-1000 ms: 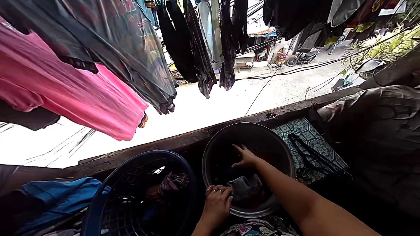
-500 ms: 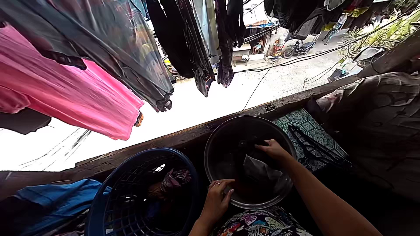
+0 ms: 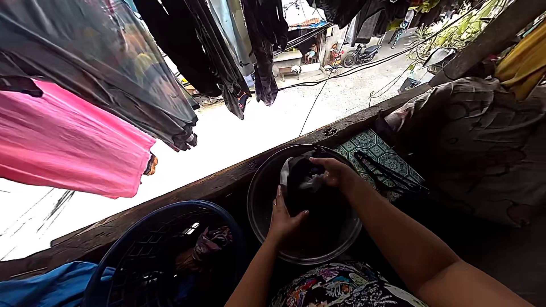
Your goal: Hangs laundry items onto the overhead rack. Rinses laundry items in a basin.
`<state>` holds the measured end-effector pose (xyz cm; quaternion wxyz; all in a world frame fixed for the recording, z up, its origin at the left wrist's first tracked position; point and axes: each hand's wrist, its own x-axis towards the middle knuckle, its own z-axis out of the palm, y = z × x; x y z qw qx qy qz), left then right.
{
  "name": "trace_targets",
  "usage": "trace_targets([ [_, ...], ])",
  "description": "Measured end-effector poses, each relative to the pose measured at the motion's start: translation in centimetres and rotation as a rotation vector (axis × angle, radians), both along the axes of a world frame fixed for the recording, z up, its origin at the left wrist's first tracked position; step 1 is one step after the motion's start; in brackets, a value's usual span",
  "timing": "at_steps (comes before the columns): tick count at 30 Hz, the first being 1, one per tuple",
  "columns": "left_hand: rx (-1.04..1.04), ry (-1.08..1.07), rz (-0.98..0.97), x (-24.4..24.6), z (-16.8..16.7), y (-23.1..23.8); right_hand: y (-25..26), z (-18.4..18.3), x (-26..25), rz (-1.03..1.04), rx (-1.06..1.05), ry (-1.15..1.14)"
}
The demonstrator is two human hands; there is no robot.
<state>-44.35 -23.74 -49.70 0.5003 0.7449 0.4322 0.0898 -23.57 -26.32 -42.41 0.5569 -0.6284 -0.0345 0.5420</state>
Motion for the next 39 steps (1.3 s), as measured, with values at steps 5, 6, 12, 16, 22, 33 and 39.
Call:
trace_targets([
  [5,0.110,0.240,0.087,1.7,-1.4,2.6,-0.1,2.5,0.7,0.191,0.128,-0.005],
  [6,0.113,0.271,0.073,1.6,-1.8,3.1,-0.3,3.3,1.2,0.208,0.165,-0.008],
  [12,0.202,0.076,0.042,1.5,-2.0,3.9,-2.3,6.2,3.3,0.318,0.292,-0.219],
  [16,0.103,-0.295,-0.087,3.5,-1.1,3.0,-3.6,6.7,3.1,0.274,0.480,-0.036],
  [22,-0.660,-0.714,0.173,4.8,2.5,1.8,-3.7,6.4,3.5,0.303,0.578,0.016],
  [33,-0.434,-0.710,0.500,0.1,4.0,5.5,-3.3,-5.9,5.1,0.808,-0.263,-0.937],
  [39,-0.146,-0.535,0.297,-1.0,3.7,5.9,-5.9,-10.8,-1.0,1.293,-0.747,-0.893],
])
